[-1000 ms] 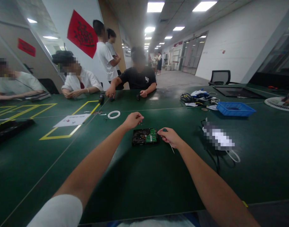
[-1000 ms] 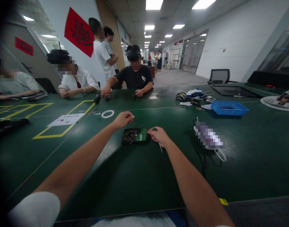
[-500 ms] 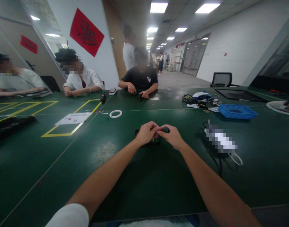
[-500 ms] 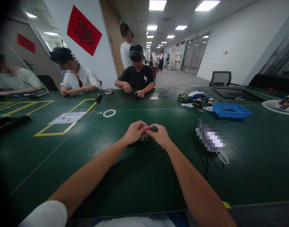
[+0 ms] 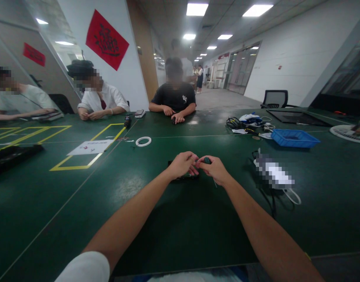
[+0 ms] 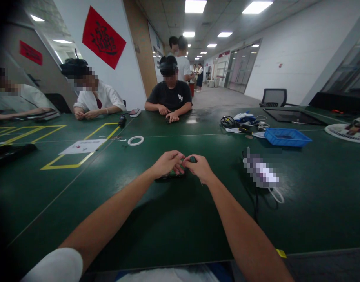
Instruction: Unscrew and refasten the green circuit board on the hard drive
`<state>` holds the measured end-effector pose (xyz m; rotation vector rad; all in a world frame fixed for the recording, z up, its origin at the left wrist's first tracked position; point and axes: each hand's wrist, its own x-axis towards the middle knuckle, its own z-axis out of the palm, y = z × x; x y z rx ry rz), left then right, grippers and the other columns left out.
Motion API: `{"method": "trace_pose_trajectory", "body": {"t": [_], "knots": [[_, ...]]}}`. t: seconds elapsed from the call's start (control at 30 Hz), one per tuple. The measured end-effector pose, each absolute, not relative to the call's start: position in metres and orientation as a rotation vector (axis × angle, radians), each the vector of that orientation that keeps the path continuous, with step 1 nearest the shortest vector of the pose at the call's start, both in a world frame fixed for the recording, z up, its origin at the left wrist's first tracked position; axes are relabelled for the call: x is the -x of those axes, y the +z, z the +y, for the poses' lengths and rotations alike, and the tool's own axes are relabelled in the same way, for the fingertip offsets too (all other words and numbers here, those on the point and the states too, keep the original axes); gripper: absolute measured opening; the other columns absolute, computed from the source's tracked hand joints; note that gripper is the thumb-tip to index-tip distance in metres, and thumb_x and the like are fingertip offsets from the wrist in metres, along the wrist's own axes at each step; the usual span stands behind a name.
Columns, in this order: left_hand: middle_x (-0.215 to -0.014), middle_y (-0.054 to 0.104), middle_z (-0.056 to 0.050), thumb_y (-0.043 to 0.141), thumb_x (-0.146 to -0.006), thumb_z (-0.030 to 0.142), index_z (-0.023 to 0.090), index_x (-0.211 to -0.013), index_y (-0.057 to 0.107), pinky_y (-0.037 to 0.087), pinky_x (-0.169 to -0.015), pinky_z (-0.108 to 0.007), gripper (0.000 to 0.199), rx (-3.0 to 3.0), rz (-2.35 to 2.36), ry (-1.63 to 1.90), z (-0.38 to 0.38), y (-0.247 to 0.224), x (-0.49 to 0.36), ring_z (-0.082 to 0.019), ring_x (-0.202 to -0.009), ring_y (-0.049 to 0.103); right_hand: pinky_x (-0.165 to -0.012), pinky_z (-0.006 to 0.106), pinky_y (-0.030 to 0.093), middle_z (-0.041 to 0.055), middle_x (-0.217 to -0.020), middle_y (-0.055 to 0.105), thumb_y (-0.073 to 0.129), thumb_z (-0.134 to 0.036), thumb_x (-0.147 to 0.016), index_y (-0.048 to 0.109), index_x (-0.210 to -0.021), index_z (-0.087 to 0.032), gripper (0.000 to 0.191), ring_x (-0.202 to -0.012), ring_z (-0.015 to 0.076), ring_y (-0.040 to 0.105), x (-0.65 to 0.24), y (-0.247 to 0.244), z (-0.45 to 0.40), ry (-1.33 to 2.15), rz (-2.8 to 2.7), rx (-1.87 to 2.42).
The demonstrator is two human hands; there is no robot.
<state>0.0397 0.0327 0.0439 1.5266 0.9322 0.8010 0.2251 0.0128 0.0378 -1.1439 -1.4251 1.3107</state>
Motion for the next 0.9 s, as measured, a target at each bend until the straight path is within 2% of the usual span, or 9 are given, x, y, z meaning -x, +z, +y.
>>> {"method": "trace_pose_trajectory", "body": {"t": [0.27, 0.43, 0.57, 0.63, 0.77, 0.9], "knots": [[-0.087, 0.073, -0.010, 0.044, -0.104, 0.045, 0.017, -0.112, 0.052, 0.056, -0.052, -0.024, 0.030, -1.512, 0.917, 0.775, 0.034, 0.044, -0.038, -0.019, -0.065, 0.075, -0.041, 0.020, 0.021, -0.0015, -0.065, 0.060, 0.077, -0.033, -0.073, 0.068, -0.091, -0.016, 0.026, -0.048, 0.0064, 0.042, -0.228, 0.036, 0.015, 1.378, -1.404, 1.150], [-0.086, 0.073, -0.010, 0.044, -0.104, 0.046, 0.018, -0.113, 0.052, 0.055, -0.053, -0.024, 0.031, -1.529, 0.923, 0.775, 0.033, 0.044, -0.037, -0.018, -0.065, 0.074, -0.041, 0.020, 0.021, -0.0022, -0.064, 0.058, 0.076, -0.033, -0.075, 0.067, -0.093, -0.016, 0.026, -0.048, 0.0066, 0.042, -0.228, 0.036, 0.015, 1.418, -1.412, 1.142], [-0.087, 0.073, -0.008, 0.046, -0.103, 0.038, 0.018, -0.112, 0.056, 0.054, -0.053, -0.024, 0.024, -1.688, 0.940, 0.784, 0.030, 0.048, -0.035, -0.015, -0.062, 0.071, -0.040, 0.019, 0.019, -0.0036, -0.062, 0.054, 0.075, -0.036, -0.078, 0.064, -0.089, -0.016, 0.026, -0.047, 0.0059, 0.040, -0.228, 0.035, 0.015, 1.476, -1.396, 1.108], [-0.089, 0.073, -0.006, 0.051, -0.100, 0.033, 0.018, -0.109, 0.062, 0.053, -0.057, -0.024, 0.020, -1.887, 0.978, 0.815, 0.028, 0.052, -0.033, -0.014, -0.064, 0.069, -0.040, 0.019, 0.017, -0.0048, -0.060, 0.050, 0.076, -0.038, -0.078, 0.063, -0.086, -0.016, 0.027, -0.047, 0.0054, 0.038, -0.229, 0.036, 0.016, 1.513, -1.354, 1.079], [-0.091, 0.073, -0.003, 0.059, -0.095, 0.028, 0.020, -0.103, 0.073, 0.051, -0.073, -0.025, 0.017, -2.210, 1.029, 0.892, 0.025, 0.060, -0.029, -0.015, -0.077, 0.066, -0.040, 0.018, 0.015, -0.0061, -0.058, 0.045, 0.078, -0.039, -0.078, 0.060, -0.083, -0.016, 0.030, -0.047, 0.0047, 0.035, -0.232, 0.036, 0.018, 1.608, -1.282, 1.025], [-0.089, 0.072, -0.003, 0.061, -0.095, 0.026, 0.021, -0.101, 0.076, 0.049, -0.076, -0.026, 0.017, -2.299, 1.000, 0.980, 0.025, 0.063, -0.028, -0.015, -0.079, 0.064, -0.040, 0.018, 0.013, -0.0067, -0.059, 0.044, 0.080, -0.041, -0.077, 0.059, -0.083, -0.016, 0.033, -0.047, 0.0041, 0.033, -0.234, 0.037, 0.018, 1.689, -1.255, 0.972]]}}
